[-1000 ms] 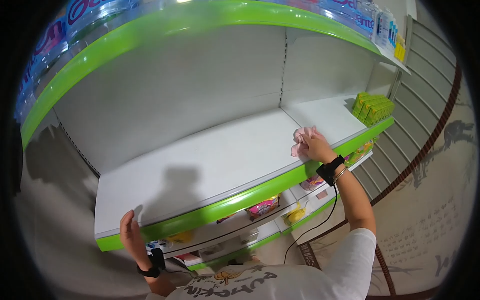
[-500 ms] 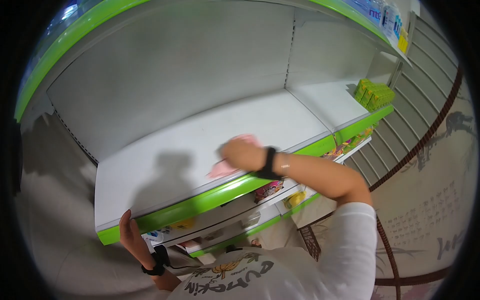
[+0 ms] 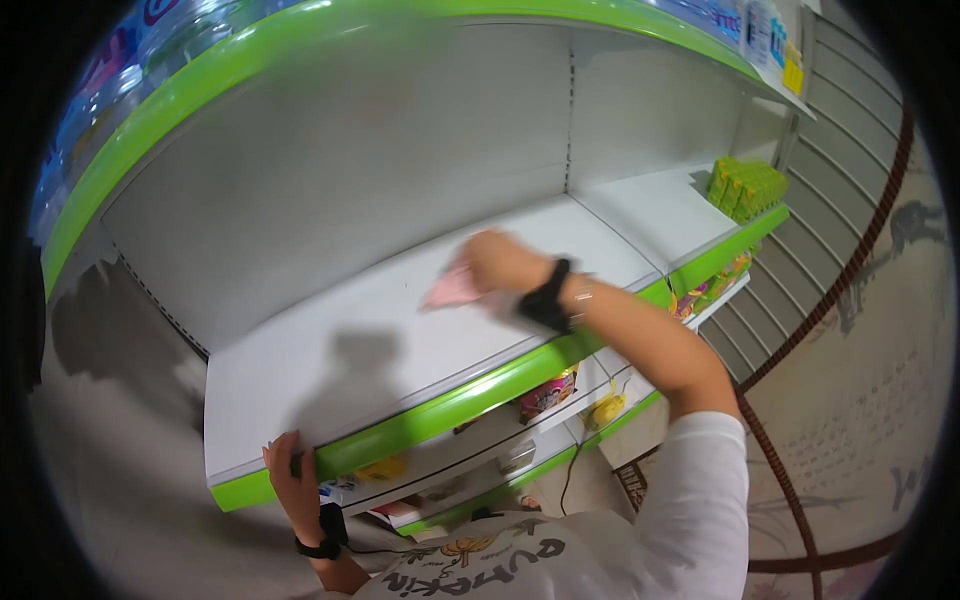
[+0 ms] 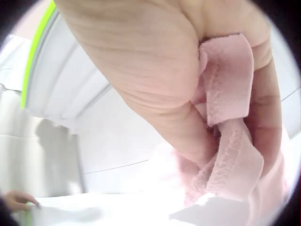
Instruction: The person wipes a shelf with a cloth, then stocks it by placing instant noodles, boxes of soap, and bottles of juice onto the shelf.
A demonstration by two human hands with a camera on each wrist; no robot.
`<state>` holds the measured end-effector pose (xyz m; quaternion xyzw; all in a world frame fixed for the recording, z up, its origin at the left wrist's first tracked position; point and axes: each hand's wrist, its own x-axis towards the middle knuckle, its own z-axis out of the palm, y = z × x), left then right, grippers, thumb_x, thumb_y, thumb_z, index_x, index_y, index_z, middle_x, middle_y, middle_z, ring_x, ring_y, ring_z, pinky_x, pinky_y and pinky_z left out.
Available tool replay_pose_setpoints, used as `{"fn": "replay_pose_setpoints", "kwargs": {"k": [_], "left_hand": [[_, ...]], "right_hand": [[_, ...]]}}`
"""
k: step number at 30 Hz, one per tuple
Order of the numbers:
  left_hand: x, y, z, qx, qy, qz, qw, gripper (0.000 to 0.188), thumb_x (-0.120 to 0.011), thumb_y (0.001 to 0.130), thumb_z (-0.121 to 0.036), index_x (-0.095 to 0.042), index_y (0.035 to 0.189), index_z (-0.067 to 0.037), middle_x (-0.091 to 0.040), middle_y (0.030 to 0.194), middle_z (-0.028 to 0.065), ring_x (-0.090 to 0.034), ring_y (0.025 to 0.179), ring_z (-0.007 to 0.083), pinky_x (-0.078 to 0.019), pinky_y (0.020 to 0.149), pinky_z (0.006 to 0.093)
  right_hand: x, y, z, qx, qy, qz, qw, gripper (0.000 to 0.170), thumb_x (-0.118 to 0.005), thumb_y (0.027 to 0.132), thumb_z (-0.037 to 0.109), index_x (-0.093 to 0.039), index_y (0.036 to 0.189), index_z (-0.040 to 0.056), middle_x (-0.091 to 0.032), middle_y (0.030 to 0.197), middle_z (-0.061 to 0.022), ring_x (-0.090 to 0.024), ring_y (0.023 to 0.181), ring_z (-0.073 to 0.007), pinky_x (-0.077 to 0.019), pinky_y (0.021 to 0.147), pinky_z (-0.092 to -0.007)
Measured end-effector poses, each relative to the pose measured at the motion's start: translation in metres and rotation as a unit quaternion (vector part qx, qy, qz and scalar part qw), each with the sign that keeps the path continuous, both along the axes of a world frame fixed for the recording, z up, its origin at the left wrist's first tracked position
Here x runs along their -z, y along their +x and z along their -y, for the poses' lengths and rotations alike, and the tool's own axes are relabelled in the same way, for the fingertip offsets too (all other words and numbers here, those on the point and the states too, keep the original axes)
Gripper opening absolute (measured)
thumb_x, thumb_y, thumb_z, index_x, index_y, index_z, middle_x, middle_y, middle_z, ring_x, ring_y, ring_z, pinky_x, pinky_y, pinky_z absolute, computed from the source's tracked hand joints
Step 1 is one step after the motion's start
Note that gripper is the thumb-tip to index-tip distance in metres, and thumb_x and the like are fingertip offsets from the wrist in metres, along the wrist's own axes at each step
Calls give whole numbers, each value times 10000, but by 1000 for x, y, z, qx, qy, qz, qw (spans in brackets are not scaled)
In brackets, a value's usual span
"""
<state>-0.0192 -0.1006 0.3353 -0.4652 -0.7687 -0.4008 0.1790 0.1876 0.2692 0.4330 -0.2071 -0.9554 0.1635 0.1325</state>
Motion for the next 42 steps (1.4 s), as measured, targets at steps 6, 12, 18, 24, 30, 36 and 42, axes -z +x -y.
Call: {"fn": "replay_pose_setpoints", "kwargs": {"k": [6,12,18,24,30,36,42], "left_hand": [[-6,5,-6,-8,-12,51,999,164,-582,736,-63,-607,897,-38,-568,971,82,-521,991,264,-188,1043,490],[4,0,-7,-3,20,46,999,190,-623,687,-8,-605,874,-36,-568,972,70,-530,993,247,-129,1065,503],[4,3,-8,-5,29,41,999,147,-629,689,-27,-614,834,-38,-571,898,76,-529,993,261,-142,1061,497],[3,3,-9,-13,15,49,999,140,-626,690,-21,-607,827,-42,-555,858,61,-538,923,245,-144,1055,503],[2,5,-9,-14,20,34,999,150,-629,671,6,-588,801,-56,-543,845,37,-535,874,216,-155,1049,500],[-2,7,-10,-42,6,48,998,239,-672,616,34,-602,819,-69,-530,842,45,-534,883,225,-177,1037,506],[-4,7,-14,-28,43,77,996,225,-704,636,-8,-613,828,-80,-530,855,29,-529,877,214,-170,1026,510]], "right_hand": [[44,179,-145,284,205,42,936,189,-549,743,199,-656,674,60,-624,678,-172,-611,657,-349,-500,624,-406],[37,96,-80,247,277,203,906,437,-451,822,412,-621,598,77,-605,583,-141,-604,524,-288,-466,455,-418],[47,-81,49,80,239,253,934,77,-581,625,122,-599,673,64,-622,734,-151,-610,682,-320,-468,567,-478],[38,-183,177,-186,168,20,968,252,-563,703,241,-677,761,24,-641,751,-188,-627,683,-316,-474,559,-417],[-27,-122,110,-197,-256,30,946,233,-564,784,227,-657,856,25,-637,871,-172,-629,786,-282,-515,684,-358],[-41,-19,-91,202,49,252,945,304,-608,784,301,-635,1025,118,-627,1047,-90,-615,906,-197,-485,776,-277],[61,106,-286,184,339,216,897,402,-405,887,314,-635,876,-15,-618,893,-212,-600,845,-345,-467,775,-409]]}}
